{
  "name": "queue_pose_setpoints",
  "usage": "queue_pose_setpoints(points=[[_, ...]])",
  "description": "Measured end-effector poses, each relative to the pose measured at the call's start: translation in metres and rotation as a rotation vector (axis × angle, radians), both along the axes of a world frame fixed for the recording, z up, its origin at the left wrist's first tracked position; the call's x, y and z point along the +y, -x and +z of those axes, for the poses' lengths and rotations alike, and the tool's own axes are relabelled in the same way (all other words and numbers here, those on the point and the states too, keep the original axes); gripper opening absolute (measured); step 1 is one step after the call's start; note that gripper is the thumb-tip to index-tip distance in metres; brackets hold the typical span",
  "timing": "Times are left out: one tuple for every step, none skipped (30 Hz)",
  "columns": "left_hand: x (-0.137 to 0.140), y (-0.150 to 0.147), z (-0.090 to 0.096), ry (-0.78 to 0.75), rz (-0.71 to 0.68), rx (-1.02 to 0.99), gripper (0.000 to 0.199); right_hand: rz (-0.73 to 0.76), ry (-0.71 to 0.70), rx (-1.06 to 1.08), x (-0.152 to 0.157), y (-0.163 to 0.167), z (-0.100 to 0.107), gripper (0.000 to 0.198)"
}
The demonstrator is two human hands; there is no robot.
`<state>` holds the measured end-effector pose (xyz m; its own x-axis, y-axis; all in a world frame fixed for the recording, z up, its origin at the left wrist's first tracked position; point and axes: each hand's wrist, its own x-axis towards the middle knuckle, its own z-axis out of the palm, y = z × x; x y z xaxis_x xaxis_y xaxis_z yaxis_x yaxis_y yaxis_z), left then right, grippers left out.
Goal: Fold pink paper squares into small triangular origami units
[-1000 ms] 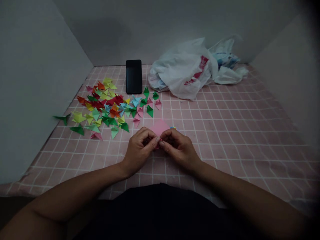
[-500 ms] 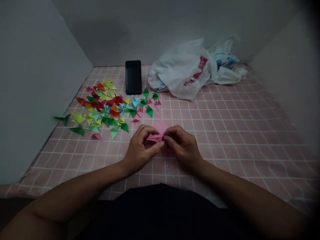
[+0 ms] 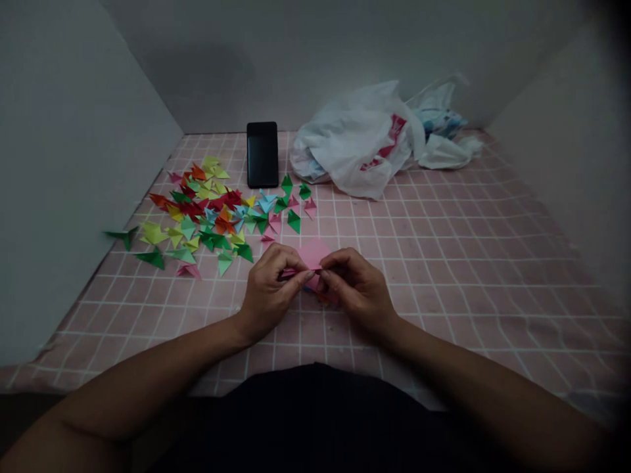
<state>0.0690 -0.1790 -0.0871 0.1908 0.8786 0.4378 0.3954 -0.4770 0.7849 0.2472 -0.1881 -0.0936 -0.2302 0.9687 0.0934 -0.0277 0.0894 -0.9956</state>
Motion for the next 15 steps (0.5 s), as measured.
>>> queue_pose_setpoints(points=[[0.0000, 0.0002, -0.0001, -0.009, 0.005, 0.007, 0.011, 0.006, 0.005, 0.009, 0.0001, 0.0003, -0.0004, 0.012], [-0.0001, 0.0002, 0.0000, -0.019, 0.007, 0.017, 0.011, 0.011, 0.012, 0.019, 0.0001, 0.0007, -0.0005, 0.015], [-0.0002, 0.0001, 0.0001, -0.028, 0.008, 0.027, 0.012, 0.016, 0.023, 0.029, 0.0001, 0.0011, -0.0004, 0.016], [-0.0004, 0.0000, 0.0003, -0.036, 0.008, 0.036, 0.012, 0.018, 0.034, 0.038, 0.0000, 0.0014, -0.0002, 0.017], [-0.0006, -0.0002, 0.0004, -0.041, 0.008, 0.045, 0.012, 0.018, 0.046, 0.040, -0.0001, 0.0017, 0.0001, 0.017], [-0.0007, -0.0003, 0.0005, -0.046, 0.007, 0.051, 0.012, 0.016, 0.055, 0.038, -0.0001, 0.0019, 0.0003, 0.016], [-0.0007, -0.0005, 0.0005, -0.051, 0.005, 0.054, 0.012, 0.014, 0.060, 0.032, -0.0001, 0.0020, 0.0005, 0.015], [-0.0007, -0.0006, 0.0004, -0.056, 0.004, 0.055, 0.013, 0.013, 0.061, 0.024, 0.0000, 0.0020, 0.0005, 0.014], [-0.0006, -0.0007, 0.0002, -0.061, 0.003, 0.056, 0.013, 0.011, 0.057, 0.018, 0.0001, 0.0021, 0.0004, 0.014], [-0.0004, -0.0007, -0.0002, -0.066, 0.002, 0.058, 0.013, 0.009, 0.052, 0.014, 0.0003, 0.0021, 0.0003, 0.014], [-0.0003, -0.0008, -0.0005, -0.070, 0.001, 0.061, 0.013, 0.007, 0.048, 0.013, 0.0006, 0.0023, 0.0003, 0.014], [-0.0002, -0.0009, -0.0009, -0.075, 0.001, 0.063, 0.013, 0.003, 0.045, 0.017, 0.0007, 0.0025, 0.0002, 0.014], [-0.0002, -0.0010, -0.0012, -0.078, 0.001, 0.066, 0.013, 0.002, 0.045, 0.022, 0.0009, 0.0027, 0.0003, 0.014], [-0.0002, -0.0011, -0.0014, -0.079, 0.001, 0.068, 0.013, -0.001, 0.049, 0.029, 0.0009, 0.0030, 0.0005, 0.014], [-0.0003, -0.0013, -0.0015, -0.080, 0.002, 0.069, 0.014, -0.002, 0.054, 0.035, 0.0009, 0.0033, 0.0009, 0.014]])
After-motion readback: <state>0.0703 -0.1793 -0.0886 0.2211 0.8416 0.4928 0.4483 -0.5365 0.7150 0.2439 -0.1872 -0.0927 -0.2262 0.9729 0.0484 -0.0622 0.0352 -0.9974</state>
